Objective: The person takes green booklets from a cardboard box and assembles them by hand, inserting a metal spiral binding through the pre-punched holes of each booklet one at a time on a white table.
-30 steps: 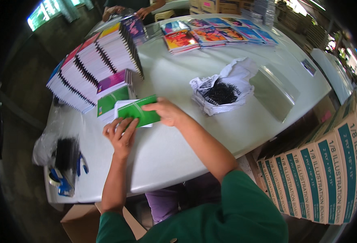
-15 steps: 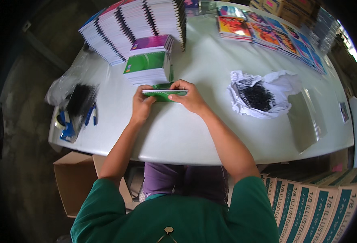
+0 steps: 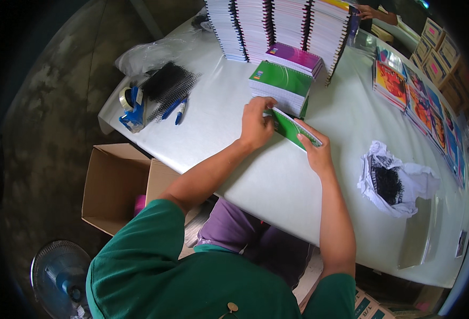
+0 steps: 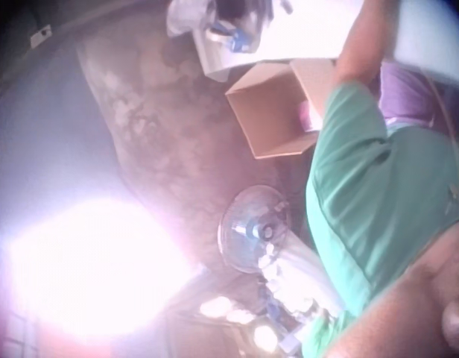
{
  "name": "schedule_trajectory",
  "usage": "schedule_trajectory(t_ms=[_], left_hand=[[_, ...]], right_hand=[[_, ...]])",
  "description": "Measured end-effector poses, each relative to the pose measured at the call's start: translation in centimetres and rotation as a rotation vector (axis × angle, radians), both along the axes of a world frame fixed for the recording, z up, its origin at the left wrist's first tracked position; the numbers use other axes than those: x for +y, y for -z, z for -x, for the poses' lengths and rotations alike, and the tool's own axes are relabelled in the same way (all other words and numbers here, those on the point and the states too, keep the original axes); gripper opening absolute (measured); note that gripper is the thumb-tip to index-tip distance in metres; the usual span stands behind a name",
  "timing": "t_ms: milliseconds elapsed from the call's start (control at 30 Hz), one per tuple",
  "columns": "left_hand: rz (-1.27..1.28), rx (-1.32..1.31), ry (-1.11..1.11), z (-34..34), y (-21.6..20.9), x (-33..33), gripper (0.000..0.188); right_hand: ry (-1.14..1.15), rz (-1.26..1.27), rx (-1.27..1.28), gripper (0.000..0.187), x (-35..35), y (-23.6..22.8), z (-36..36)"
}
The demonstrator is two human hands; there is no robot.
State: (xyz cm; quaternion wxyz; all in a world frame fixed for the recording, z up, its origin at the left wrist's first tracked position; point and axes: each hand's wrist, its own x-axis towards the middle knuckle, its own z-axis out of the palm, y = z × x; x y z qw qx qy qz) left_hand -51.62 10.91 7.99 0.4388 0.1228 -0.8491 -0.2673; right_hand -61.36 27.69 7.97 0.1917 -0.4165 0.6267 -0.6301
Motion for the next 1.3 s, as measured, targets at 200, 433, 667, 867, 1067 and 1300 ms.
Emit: schedule_trajectory(t_ms=[200,433,667,867,1067,1300], left_hand=[[0.178,0.09,-0.578,-3.1,-2.2,-9.9,0.045],[0.177,-0.689,-0.92,-11.9,-0.9,-21.8,0.047],[0.236,-0.616,-0.536,-9.6,-0.7,-10.8,0.031],[0.225,-0.404,-0.577,-10.0,-4.7,-13.6,0.021],[-0.165,-0.371,-0.175,-10.5,-8.9,-11.5,0.029],[-0.463,-0.833,0.476,-13.3,-5.2,4.3,0.065]], right_hand=[[0.041,0.004,0.019,0.031,0.4,-0.1,-0.1],[-0.019,-0.002,-0.025,0.032,0.1,-0.4,-0.7],[-0.031,-0.013,0.001,0.03,0.5,-1.1,-1.3],[-0.12,-0.026,-0.091,0.03,1.6,-2.1,-3.6],[-0.159,-0.086,-0.069,0.028,4.1,-2.5,-6.3],[-0.059,-0.104,-0.156,0.025,5.2,-2.3,-8.4]])
